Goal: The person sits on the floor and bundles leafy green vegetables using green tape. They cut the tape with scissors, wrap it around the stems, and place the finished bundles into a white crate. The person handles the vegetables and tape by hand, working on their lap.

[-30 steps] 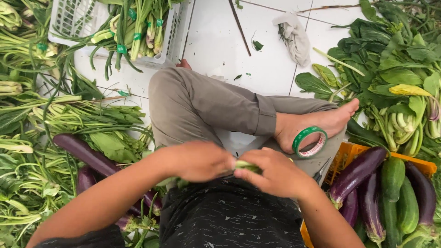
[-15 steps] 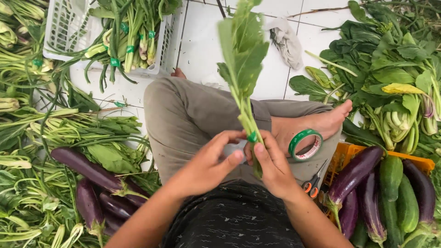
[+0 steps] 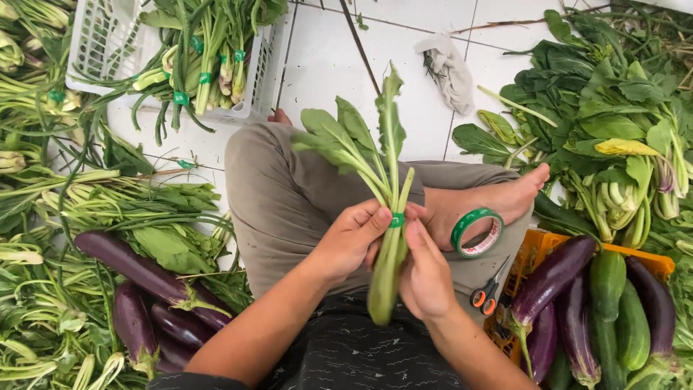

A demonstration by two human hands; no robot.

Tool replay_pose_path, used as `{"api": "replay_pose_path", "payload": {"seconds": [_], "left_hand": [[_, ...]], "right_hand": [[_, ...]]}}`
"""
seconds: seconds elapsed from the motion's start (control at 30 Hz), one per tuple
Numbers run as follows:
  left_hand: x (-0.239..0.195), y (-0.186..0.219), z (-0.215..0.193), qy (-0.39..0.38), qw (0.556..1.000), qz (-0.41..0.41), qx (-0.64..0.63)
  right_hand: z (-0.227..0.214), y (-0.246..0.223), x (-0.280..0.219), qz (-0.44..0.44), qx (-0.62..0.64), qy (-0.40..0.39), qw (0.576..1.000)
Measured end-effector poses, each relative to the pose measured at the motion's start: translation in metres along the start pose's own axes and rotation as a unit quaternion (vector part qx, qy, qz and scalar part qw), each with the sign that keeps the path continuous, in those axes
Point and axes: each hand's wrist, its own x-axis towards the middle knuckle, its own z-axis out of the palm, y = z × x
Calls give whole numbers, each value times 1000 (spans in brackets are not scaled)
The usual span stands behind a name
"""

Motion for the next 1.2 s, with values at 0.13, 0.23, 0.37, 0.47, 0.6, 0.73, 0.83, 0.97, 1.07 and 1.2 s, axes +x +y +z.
{"api": "replay_pose_path", "payload": {"seconds": [0.13, 0.23, 0.37, 0.47, 0.6, 0.73, 0.83, 0.97, 1.07, 1.2], "left_hand": [[5, -18, -8, 10, 999, 29, 25], [4, -19, -11, 28, 999, 23, 25], [9, -12, -12, 92, 995, 6, -28], [17, -27, -27, 114, 992, -16, -45], [24, -16, -41, 86, 989, -68, -99], [49, 73, -44, 166, 985, -43, 10], [71, 148, -64, 230, 925, 100, 284], [157, 193, -171, 260, 705, 394, 530], [218, 178, -282, 320, 577, 407, 632], [226, 124, -335, 429, 476, 231, 732]], "right_hand": [[-18, -1, 6, -44, -180, 38, 982], [-17, -10, 8, -75, -294, 11, 953], [-28, -4, 10, -96, -287, 16, 953], [-43, -1, 10, -132, -231, 28, 964], [-56, -11, 0, -102, -201, 23, 974], [-66, -8, -6, -103, -185, 30, 977], [-68, -9, -9, -109, -173, 41, 978], [-65, -8, -13, -108, -169, 49, 979], [-65, -4, -20, -102, -178, 44, 978], [-67, 1, -32, -82, -209, 47, 973]]}}
